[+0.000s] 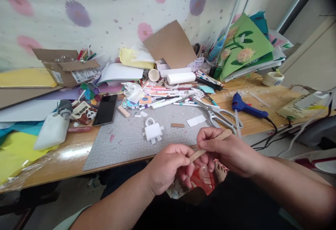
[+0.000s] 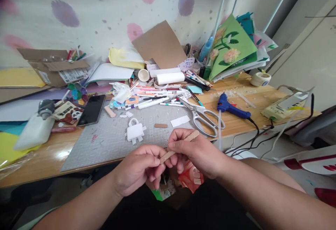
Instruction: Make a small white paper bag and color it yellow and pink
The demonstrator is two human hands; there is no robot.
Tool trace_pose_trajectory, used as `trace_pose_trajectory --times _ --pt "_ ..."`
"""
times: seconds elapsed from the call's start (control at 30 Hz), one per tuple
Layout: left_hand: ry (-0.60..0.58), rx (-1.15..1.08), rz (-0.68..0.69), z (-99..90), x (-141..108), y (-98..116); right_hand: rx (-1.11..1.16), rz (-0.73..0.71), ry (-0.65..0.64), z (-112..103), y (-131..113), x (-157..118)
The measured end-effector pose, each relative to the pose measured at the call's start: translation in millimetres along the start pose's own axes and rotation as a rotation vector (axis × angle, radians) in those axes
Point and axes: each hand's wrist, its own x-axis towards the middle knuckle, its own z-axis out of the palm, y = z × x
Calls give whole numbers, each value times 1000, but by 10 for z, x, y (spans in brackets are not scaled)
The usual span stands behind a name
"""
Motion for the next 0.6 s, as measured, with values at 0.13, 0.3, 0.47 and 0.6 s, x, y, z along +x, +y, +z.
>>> trace_pose_trajectory --times 0.13,0.3,0.47,0.6 --pt "-32 -32 23 -24 -3 -12 38 -13 5 -23 -20 -7" --pt "-8 -28 47 9 10 -97 33 12 34 -21 -20 -35" --pt "55 -28 67 54 35 -138 28 12 35 24 15 -33" --pt "94 -8 79 87 38 -119 24 15 30 30 10 -20"
